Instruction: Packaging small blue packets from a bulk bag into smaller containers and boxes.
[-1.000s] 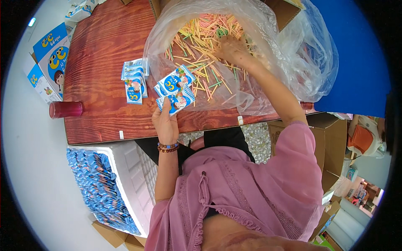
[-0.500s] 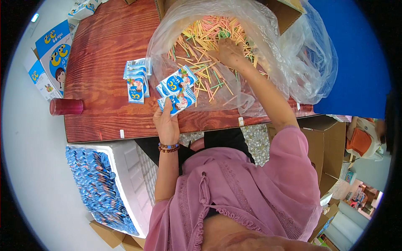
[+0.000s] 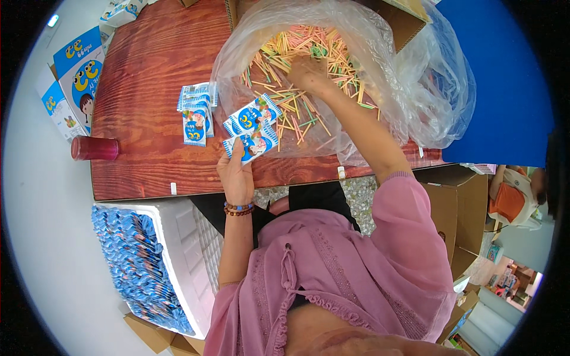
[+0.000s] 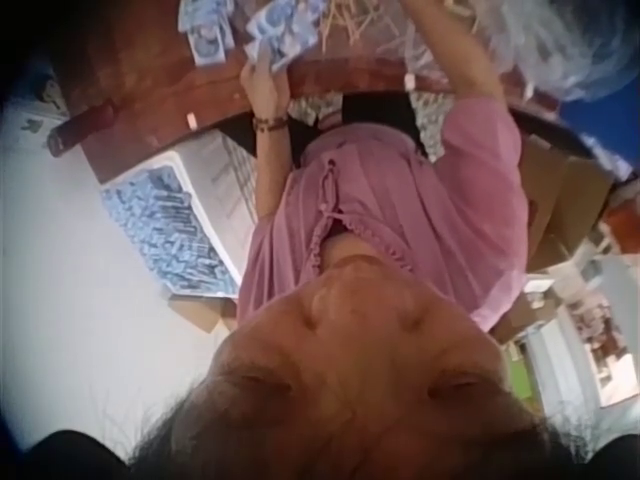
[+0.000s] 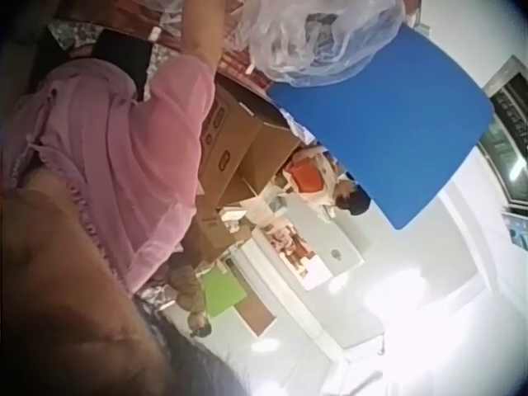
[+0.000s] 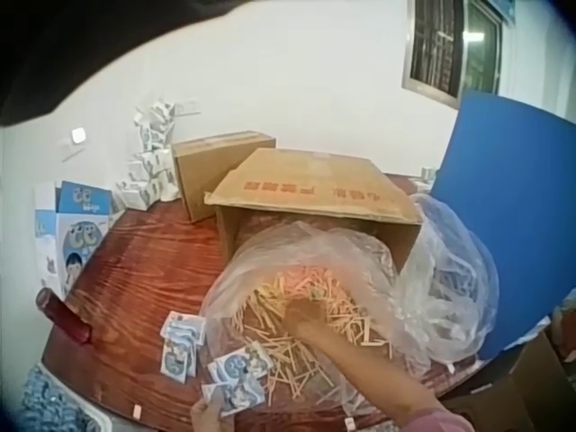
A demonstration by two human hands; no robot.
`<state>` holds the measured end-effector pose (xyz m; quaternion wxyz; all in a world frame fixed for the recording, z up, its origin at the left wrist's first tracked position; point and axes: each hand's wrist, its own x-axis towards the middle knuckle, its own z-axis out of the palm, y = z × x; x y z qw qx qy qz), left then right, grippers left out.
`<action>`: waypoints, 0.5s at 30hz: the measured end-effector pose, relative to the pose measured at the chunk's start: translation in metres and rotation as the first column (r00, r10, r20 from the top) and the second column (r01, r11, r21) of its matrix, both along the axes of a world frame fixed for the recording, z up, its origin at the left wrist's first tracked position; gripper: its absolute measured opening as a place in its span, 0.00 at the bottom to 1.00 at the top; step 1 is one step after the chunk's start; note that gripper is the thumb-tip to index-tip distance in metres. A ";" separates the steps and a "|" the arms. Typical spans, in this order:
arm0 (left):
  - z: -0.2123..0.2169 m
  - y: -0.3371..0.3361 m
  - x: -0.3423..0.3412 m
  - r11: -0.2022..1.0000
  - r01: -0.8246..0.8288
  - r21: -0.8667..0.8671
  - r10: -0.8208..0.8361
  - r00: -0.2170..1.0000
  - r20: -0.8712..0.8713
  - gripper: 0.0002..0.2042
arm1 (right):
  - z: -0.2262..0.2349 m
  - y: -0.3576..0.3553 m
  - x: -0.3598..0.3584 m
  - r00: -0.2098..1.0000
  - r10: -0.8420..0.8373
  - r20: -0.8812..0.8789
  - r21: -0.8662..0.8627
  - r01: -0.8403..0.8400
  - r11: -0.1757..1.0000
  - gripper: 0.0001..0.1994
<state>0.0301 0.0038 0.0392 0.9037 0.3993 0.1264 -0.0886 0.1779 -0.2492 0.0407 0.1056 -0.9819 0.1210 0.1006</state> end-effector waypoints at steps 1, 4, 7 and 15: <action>-0.001 0.000 0.000 1.000 0.004 0.000 -0.004 1.000 0.008 0.09 | -0.006 -0.005 -0.002 1.000 0.001 0.002 -0.002 -0.001 1.000 0.26; -0.011 0.012 -0.001 1.000 0.002 0.020 -0.003 1.000 0.010 0.09 | 0.016 -0.016 -0.014 0.997 0.070 -0.021 0.259 -0.062 0.964 0.32; -0.005 0.006 -0.001 0.999 0.030 0.016 -0.030 0.999 0.014 0.09 | -0.015 -0.040 -0.027 0.937 -0.183 0.297 0.574 -0.022 0.819 0.33; 0.000 -0.005 -0.002 1.000 0.028 -0.013 -0.028 1.000 -0.002 0.08 | -0.046 -0.061 -0.039 0.843 -0.376 0.384 0.815 -0.119 0.567 0.23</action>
